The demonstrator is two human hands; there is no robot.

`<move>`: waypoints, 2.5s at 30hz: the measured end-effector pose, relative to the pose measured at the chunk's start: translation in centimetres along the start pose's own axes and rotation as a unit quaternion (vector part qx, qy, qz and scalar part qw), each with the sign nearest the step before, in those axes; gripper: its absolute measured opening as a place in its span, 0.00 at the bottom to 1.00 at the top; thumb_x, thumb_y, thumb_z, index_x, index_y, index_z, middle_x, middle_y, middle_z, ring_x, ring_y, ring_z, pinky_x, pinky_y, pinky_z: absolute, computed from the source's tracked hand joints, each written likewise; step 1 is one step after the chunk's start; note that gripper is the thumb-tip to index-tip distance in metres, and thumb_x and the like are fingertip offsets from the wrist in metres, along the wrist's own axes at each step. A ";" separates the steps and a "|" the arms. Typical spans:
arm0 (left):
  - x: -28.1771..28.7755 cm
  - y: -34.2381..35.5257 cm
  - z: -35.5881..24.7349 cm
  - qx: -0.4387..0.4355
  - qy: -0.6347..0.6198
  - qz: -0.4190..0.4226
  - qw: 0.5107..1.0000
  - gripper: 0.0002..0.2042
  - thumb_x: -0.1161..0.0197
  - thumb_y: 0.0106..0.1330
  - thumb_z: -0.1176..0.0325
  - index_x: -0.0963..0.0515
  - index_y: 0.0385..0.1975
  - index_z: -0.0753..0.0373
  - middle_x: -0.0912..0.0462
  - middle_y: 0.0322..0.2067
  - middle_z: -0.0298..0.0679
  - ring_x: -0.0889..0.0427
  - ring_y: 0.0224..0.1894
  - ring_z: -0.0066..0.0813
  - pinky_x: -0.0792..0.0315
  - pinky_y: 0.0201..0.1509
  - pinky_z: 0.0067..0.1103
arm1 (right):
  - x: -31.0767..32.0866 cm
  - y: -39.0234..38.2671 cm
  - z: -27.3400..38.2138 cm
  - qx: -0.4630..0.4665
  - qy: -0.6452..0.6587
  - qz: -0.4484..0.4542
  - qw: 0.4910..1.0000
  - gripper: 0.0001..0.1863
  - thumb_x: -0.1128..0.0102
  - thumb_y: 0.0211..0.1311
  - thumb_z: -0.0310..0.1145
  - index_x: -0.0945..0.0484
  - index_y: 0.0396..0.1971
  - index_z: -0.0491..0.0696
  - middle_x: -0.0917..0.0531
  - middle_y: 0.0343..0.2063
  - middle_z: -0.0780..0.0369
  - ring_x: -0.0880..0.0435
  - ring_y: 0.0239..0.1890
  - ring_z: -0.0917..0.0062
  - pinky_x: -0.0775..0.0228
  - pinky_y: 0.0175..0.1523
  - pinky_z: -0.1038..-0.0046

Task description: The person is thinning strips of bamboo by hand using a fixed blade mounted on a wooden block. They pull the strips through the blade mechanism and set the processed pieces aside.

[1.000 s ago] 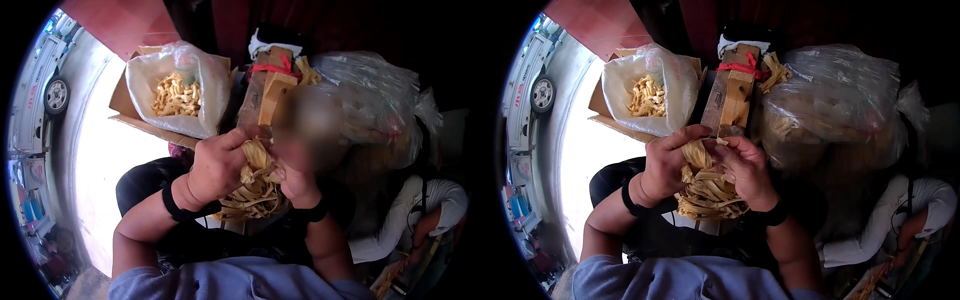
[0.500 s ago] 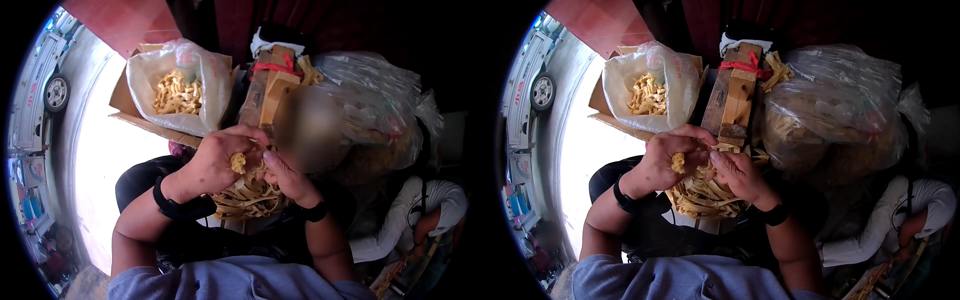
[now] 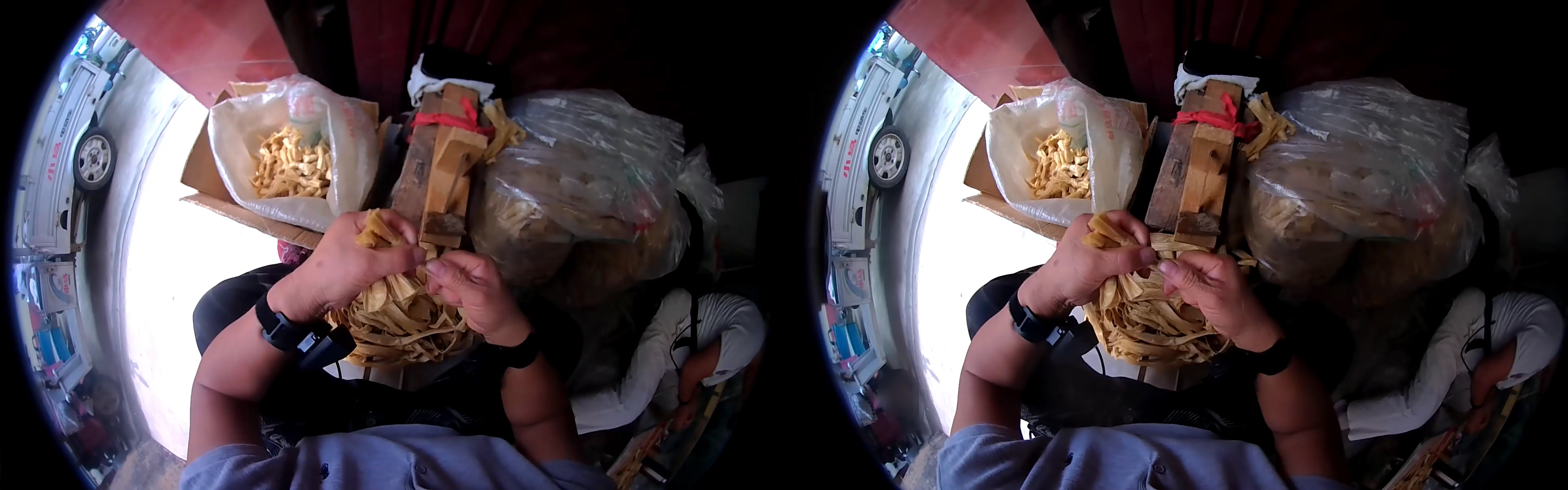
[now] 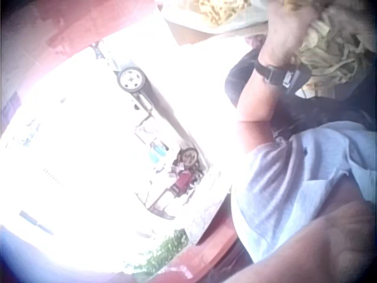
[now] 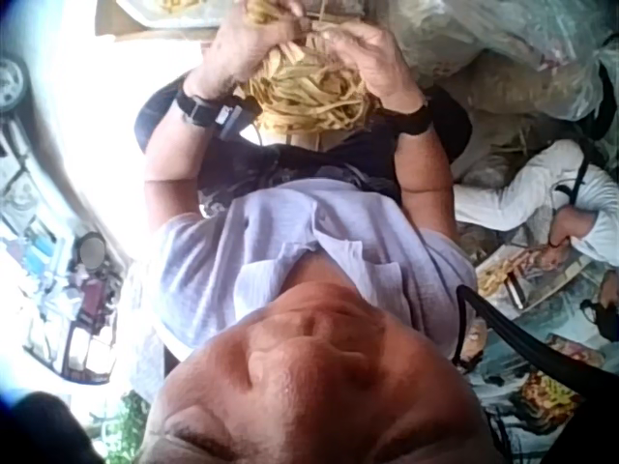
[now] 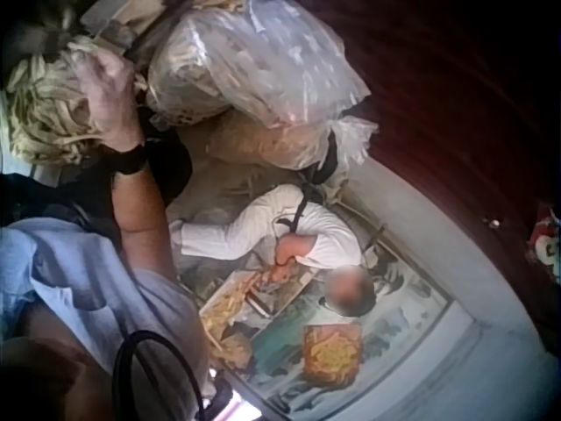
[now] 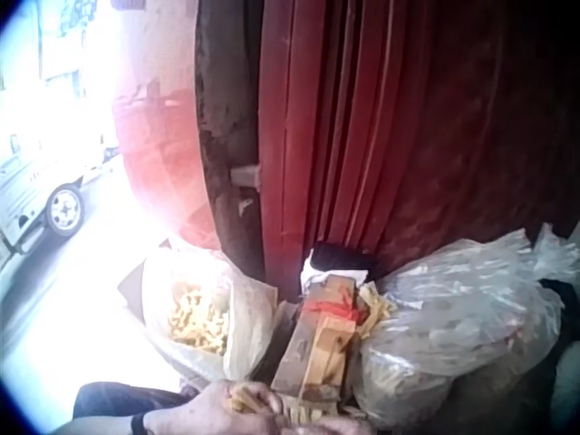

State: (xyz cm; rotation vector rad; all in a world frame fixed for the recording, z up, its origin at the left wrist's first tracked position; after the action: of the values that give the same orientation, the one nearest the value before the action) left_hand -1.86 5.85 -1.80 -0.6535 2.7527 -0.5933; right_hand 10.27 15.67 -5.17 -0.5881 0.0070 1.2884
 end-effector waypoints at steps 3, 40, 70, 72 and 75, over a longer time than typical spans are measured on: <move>0.3 0.5 0.0 -0.039 0.027 -0.056 0.997 0.07 0.35 0.58 0.72 0.24 0.33 0.65 0.20 0.26 0.32 0.23 0.29 0.17 0.29 0.35 0.15 | 2.3 0.0 1.4 0.057 -0.101 -0.065 0.991 0.12 0.38 0.64 0.34 0.21 0.33 0.39 0.19 0.26 0.66 0.25 0.30 0.89 0.32 0.36 0.86; -3.1 -1.7 -2.2 -0.399 0.442 0.033 0.803 0.12 0.37 0.50 0.70 0.22 0.35 0.62 0.23 0.32 0.40 0.21 0.32 0.38 0.25 0.34 0.28 | -0.3 0.5 0.0 0.004 0.051 0.069 0.996 0.06 0.48 0.65 0.25 0.22 0.37 0.45 0.23 0.22 0.69 0.31 0.18 0.87 0.39 0.24 0.84; 0.4 -2.7 -3.5 -0.262 0.023 0.010 0.965 0.06 0.43 0.63 0.78 0.22 0.29 0.74 0.24 0.44 0.42 0.22 0.51 0.36 0.31 0.57 0.27 | -0.6 -0.3 -0.9 0.014 0.145 0.145 0.979 0.22 0.49 0.68 0.50 0.26 0.34 0.43 0.24 0.26 0.64 0.36 0.20 0.89 0.46 0.25 0.86; 0.8 -2.9 -3.6 -0.229 -0.066 -0.016 0.971 0.07 0.42 0.63 0.76 0.22 0.31 0.77 0.25 0.44 0.41 0.23 0.52 0.35 0.31 0.58 0.27 | -0.1 -0.4 -1.2 0.039 0.201 0.218 0.954 0.21 0.49 0.68 0.49 0.26 0.34 0.42 0.25 0.25 0.64 0.38 0.19 0.90 0.48 0.25 0.87; 1.4 -3.1 -3.7 -0.258 -0.017 -0.035 0.965 0.07 0.41 0.63 0.75 0.21 0.32 0.75 0.24 0.43 0.41 0.21 0.49 0.34 0.30 0.56 0.26 | -0.1 -0.6 -0.2 0.047 0.193 0.160 0.967 0.20 0.48 0.69 0.46 0.25 0.31 0.42 0.26 0.23 0.66 0.40 0.18 0.91 0.51 0.24 0.88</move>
State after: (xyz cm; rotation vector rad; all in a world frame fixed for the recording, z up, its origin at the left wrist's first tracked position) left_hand -3.09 3.85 2.67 -0.8587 2.8699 0.1391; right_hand 10.88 15.45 -5.02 -0.7702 0.5012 1.4563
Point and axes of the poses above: each hand's wrist, its own y-axis towards the middle knuckle, its own x-axis out of the back of the hand, z = x × y, the point moved 6 cm from there along y, towards the middle knuckle
